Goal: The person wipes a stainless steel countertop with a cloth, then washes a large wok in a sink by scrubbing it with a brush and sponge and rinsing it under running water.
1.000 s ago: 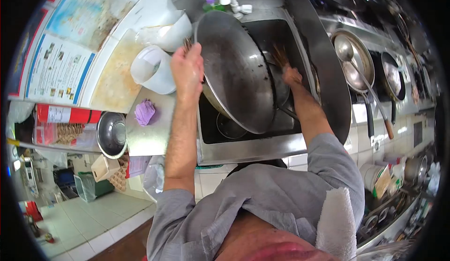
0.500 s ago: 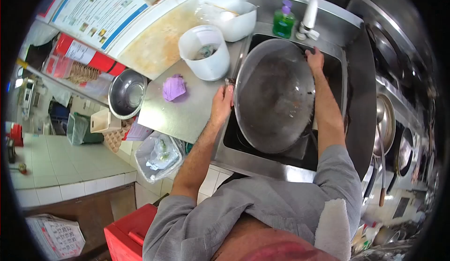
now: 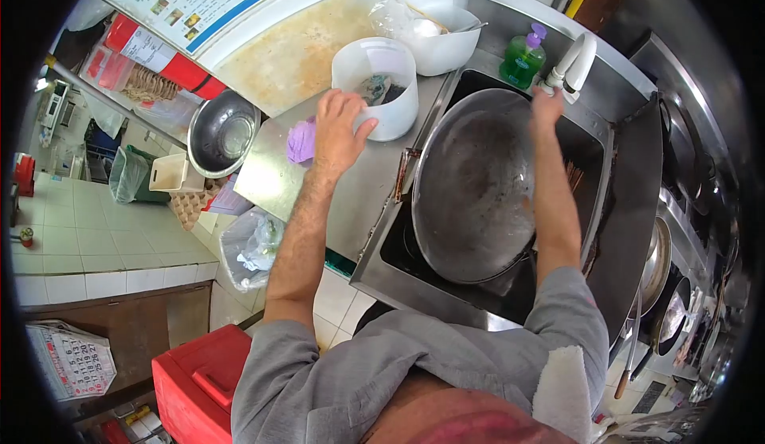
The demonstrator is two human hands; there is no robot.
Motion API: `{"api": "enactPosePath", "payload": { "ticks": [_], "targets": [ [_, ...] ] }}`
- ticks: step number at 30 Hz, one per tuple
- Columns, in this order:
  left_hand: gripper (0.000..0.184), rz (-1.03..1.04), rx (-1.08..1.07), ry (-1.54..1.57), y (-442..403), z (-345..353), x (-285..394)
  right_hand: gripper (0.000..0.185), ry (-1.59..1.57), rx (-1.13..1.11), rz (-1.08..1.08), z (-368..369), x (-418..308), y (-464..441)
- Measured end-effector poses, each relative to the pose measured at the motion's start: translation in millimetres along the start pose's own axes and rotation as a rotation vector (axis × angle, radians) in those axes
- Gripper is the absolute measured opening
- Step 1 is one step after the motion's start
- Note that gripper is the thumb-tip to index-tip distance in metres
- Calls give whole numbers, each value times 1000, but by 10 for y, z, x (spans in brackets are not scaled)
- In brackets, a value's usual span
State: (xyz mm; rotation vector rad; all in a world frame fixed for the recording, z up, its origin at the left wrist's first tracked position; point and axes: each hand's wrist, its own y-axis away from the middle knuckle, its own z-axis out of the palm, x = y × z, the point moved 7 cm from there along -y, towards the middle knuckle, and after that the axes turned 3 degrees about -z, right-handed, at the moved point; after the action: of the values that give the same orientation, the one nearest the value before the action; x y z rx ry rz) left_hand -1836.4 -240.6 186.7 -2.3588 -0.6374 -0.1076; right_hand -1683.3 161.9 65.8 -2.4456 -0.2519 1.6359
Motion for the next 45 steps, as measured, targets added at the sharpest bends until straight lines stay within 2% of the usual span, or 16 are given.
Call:
{"api": "enactPosePath", "payload": {
  "ticks": [2, 4, 6, 8, 9, 11, 12, 15, 18, 24, 31, 33, 37, 40, 42, 45],
  "targets": [
    [23, -4, -27, 80, 42, 57, 4, 37, -336, -239, -88, 112, -687, 518],
    [20, -19, -64, 173, 180, 107, 59, 24, -383, -392, -463, 151, -1574, 1073],
    [19, 103, 38, 94, 359, 16, 202, 18, -366, -804, -917, 277, -2358, 1848],
    [19, 115, 51, 93, 496, -15, 214, 27, -170, -1198, -1273, 754, -2528, 2514],
    [18, 134, 55, 108, 536, -44, 235, 27, -156, -1196, -1268, 890, -2543, 2684],
    [18, 162, 61, 136, 592, -78, 270, 49, 522, -1283, -1340, 1231, -2290, 2991],
    [17, 155, 82, 137, 617, -91, 264, 49, 533, -1277, -1335, 1246, -2294, 3026],
    [14, 138, 121, 174, 716, -98, 197, 81, 915, -1378, -1051, 1281, -2083, 2985],
    [13, 123, 140, 191, 794, -116, 141, 63, 832, -1327, -858, 1447, -1934, 2817],
    [12, 107, 137, 190, 820, -147, 50, 29, 743, -1196, -879, 1407, -2185, 2695],
    [9, 133, 127, 169, 775, -147, 46, 23, 705, -1006, -858, 1158, -2236, 2710],
    [9, 140, 130, 161, 777, -136, 71, 26, 243, -1254, -660, 1218, -2271, 2755],
    [5, 154, 78, 114, 745, -171, 113, 28, 182, -1168, -645, 1244, -2250, 2702],
    [9, 163, -54, 176, 581, -344, 150, 26, 193, -1037, -843, 1126, -2340, 2724],
    [15, 177, -194, 203, 455, -221, 55, 24, 7, -731, -1039, 794, -2576, 2676],
    [26, 131, -435, 254, 139, -24, -14, 25, -63, -544, -765, 358, -2719, 2363]
  ]
}}
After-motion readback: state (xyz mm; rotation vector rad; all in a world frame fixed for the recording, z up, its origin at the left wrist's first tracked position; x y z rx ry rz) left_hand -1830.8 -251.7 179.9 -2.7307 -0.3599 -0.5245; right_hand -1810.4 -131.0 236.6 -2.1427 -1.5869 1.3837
